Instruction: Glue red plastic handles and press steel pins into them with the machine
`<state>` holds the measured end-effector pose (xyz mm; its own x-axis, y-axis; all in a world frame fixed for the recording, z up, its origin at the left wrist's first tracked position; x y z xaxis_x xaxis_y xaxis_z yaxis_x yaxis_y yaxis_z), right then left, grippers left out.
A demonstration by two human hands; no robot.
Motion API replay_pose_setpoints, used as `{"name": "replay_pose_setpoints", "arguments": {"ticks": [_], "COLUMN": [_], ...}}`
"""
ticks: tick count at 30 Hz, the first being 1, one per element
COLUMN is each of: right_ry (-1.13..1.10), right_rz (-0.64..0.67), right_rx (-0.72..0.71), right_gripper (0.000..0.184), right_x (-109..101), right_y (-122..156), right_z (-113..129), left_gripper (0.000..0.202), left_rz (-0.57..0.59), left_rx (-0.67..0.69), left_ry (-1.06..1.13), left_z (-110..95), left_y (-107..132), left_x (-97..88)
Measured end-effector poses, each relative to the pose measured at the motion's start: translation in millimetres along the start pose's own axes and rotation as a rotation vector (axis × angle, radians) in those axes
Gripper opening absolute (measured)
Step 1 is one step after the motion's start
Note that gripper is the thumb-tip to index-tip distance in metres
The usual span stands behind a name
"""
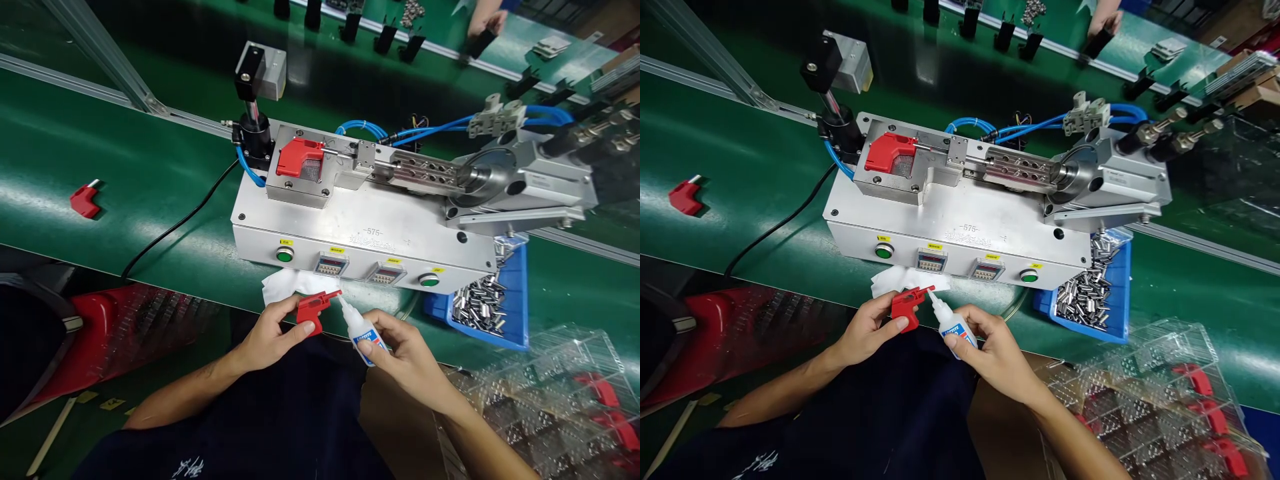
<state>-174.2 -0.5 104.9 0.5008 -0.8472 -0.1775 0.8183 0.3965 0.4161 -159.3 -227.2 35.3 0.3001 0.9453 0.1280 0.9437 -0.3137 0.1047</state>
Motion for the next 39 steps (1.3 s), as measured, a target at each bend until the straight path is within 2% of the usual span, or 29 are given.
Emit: {"name": "replay_pose_setpoints", "arguments": {"ticks": [11,20,39], "right_ry": [0.087,0.186,0.214], "right_rz": [-0.026,-0.007,-0.013], "right_rx": [-0.035,-0.024,-0.046], "right_gripper": [0.033,0.040,0.047], "right_x": [0.0,-1.0,-2.8], "right_y": [-0.6,-0.6,0.7], "right_z": [0.8,-0.3,7.1], "left_gripper": [0.020,0.021,0.024], "left_rz": [0.011,0.016,-0.014], "left_rx": [-0.009,0.001,-0.016], "left_ry": [-0.027,-0.013,-0.029], "left_z": [-0.6,0.8,-0.2], "left_y": [1.8,2.4,0.1], "left_x": [0.5,-0.2,0.5]}}
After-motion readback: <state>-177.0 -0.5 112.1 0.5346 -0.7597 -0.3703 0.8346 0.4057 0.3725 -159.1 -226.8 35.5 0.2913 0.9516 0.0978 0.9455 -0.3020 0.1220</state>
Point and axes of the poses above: each hand's wrist, its own y-axis away from the middle knuckle, its own x-axis out of the palm, z = x × y, the point moved 3 cm from there along -y, towards the middle knuckle, and after that the axes turned 1 degree about -y, right-handed, at the moved point
